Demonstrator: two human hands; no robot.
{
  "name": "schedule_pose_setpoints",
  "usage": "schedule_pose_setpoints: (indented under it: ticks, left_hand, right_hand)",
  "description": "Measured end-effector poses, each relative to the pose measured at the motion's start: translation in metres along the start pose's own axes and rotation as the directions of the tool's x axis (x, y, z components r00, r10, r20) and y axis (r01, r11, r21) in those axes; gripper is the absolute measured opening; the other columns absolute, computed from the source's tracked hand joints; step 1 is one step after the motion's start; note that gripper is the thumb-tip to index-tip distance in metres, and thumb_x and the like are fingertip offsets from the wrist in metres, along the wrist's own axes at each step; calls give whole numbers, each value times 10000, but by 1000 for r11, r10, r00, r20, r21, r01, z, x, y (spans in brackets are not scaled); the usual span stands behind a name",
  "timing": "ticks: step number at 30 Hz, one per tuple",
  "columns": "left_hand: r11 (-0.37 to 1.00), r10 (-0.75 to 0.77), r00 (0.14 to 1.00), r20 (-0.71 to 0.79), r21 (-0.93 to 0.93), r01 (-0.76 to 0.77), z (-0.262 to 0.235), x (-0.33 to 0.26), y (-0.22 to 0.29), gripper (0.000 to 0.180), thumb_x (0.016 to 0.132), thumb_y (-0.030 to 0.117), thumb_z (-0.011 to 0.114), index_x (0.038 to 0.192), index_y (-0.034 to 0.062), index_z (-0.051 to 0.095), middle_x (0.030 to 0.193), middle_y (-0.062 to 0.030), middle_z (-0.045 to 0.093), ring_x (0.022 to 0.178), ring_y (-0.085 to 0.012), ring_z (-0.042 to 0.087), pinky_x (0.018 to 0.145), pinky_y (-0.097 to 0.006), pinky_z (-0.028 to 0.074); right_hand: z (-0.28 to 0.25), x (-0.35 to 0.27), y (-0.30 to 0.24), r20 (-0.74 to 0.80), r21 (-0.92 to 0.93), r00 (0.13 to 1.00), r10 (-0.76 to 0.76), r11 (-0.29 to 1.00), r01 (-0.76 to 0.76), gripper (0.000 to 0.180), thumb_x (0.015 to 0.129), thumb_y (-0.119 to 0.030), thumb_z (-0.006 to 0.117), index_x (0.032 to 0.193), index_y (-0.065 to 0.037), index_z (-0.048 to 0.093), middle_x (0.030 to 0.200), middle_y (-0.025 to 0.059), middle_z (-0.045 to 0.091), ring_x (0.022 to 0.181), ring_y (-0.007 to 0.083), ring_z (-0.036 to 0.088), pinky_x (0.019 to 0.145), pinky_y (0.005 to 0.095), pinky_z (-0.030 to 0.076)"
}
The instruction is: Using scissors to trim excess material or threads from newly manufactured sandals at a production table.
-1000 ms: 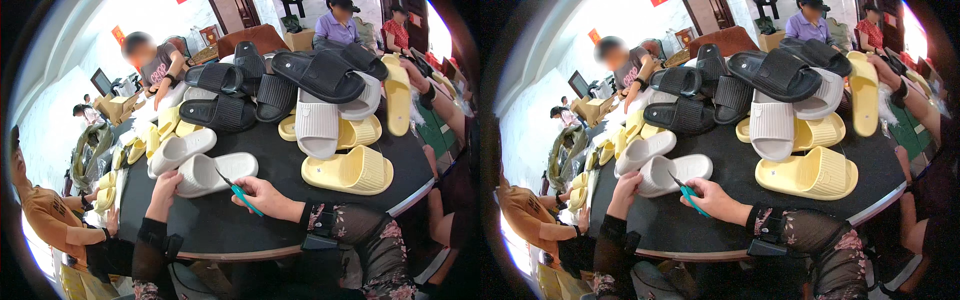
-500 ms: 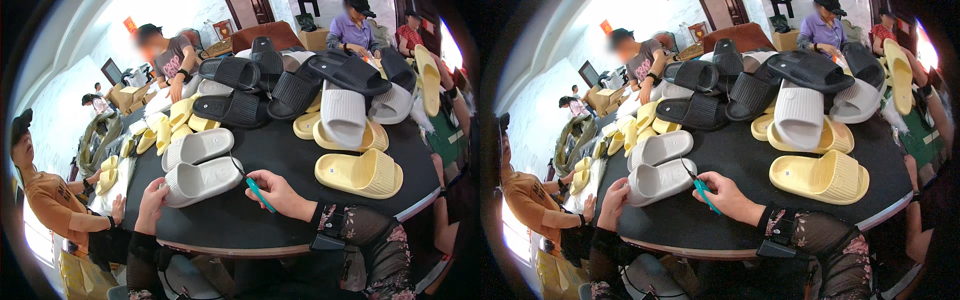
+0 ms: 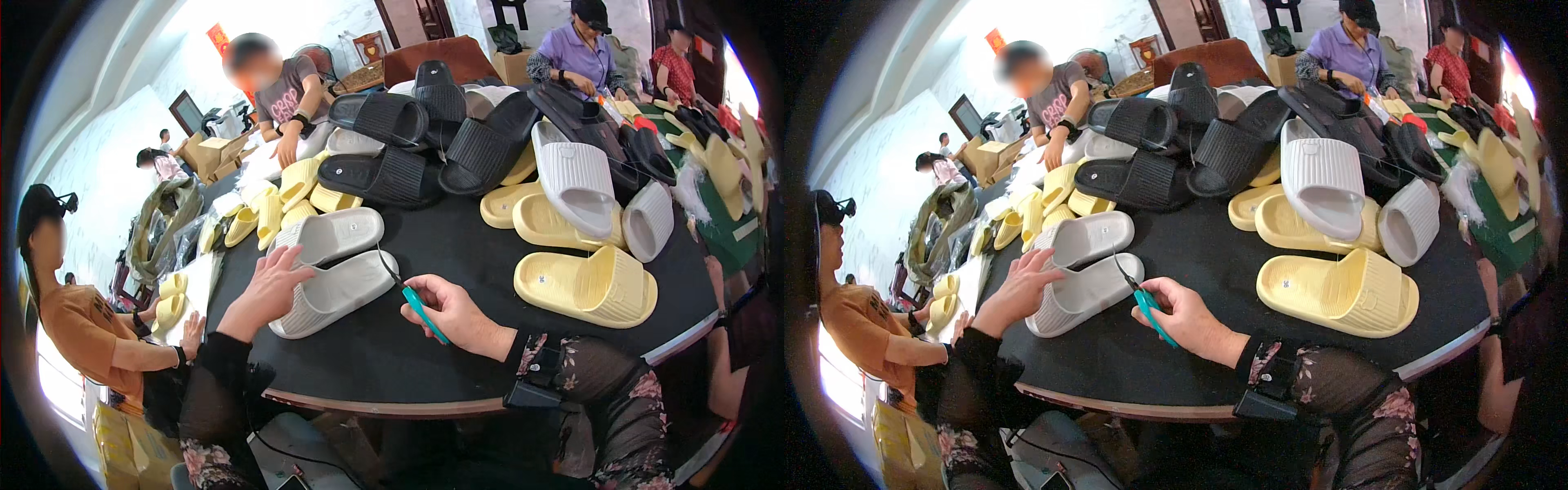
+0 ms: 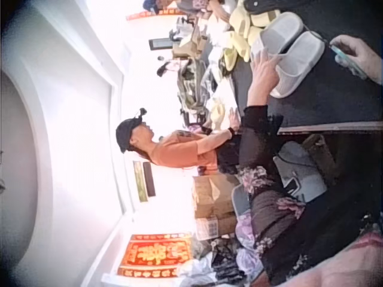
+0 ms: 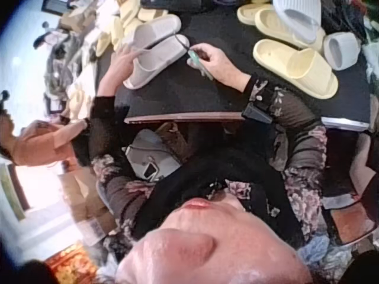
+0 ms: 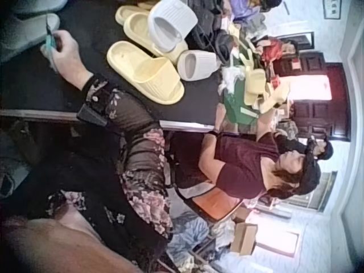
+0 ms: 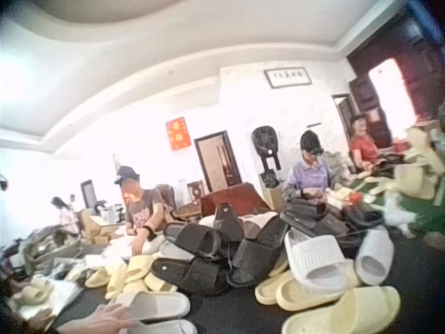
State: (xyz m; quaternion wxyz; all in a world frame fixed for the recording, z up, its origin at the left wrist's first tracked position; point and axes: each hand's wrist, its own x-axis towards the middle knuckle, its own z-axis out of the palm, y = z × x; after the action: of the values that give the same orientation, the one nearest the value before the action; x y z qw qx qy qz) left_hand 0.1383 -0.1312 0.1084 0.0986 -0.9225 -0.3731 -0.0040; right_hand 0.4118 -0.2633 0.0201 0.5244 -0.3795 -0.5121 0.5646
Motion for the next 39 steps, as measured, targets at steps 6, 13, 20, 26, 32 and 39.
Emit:
schedule_pose_setpoints:
  ticks: [6, 13, 20, 26, 32, 39]
  left_hand:
    - [960, 39, 915, 401, 238, -145, -1, 22, -14, 364, 695, 36, 575, 1015, 180, 672, 1313, -118, 441, 1285, -350, 329, 1033, -457, 280]
    - [911, -135, 831, 540, 397, -111, -14, 40, -7, 233, 685, 153, 617, 896, 129, 712, 1064, -60, 607, 1177, -285, 461, 979, -427, 339]
    - [997, -76, 823, 563, 37, 67, -52, 15, -40, 364, 684, 330, 677, 898, 35, 679, 739, -116, 650, 704, -244, 619, 674, -332, 491]
    - [743, -316, 716, 623, -307, 595, -68, 1, -17, 279, 799, 262, 611, 687, 8, 585, 562, -15, 526, 443, -99, 504, 401, -240, 389]
    - [380, -399, 701, 591, -589, 713, -23, -6, -13, 256, 847, 215, 547, 728, -9, 576, 571, -68, 587, 375, -80, 452, 360, -226, 357]
    - [410, -274, 784, 557, -670, 619, 1, -17, 6, 174, 859, 167, 563, 789, 10, 589, 598, -10, 545, 475, -79, 540, 427, -203, 415]
  right_hand:
    - [4, 1, 2, 15, -8, 1000, 15, 1000, -14, 360, 870, -162, 638, 1144, 22, 493, 883, 44, 632, 806, 73, 602, 716, 220, 497]
    - [1, 2, 5, -13, -10, 999, -29, 1000, 29, 350, 862, -139, 645, 1131, 27, 494, 904, 47, 638, 824, 72, 602, 730, 223, 497]
    - [1, 3, 5, -15, 33, 998, -66, 997, 66, 365, 864, -136, 643, 1142, 38, 484, 948, 64, 629, 870, 92, 605, 761, 232, 500]
    - [-1, 1, 5, -22, 29, 997, -68, 997, 68, 368, 866, -153, 643, 1148, 24, 486, 918, 49, 622, 814, 73, 592, 674, 216, 503]
    - [1, 0, 3, -21, -5, 998, -62, 998, 62, 362, 870, -161, 639, 1150, 12, 487, 900, 41, 618, 781, 58, 581, 599, 204, 491]
    - [5, -1, 1, -42, -19, 991, -127, 992, 126, 327, 884, -125, 603, 1161, -9, 474, 816, -4, 576, 627, 18, 504, 534, 182, 446]
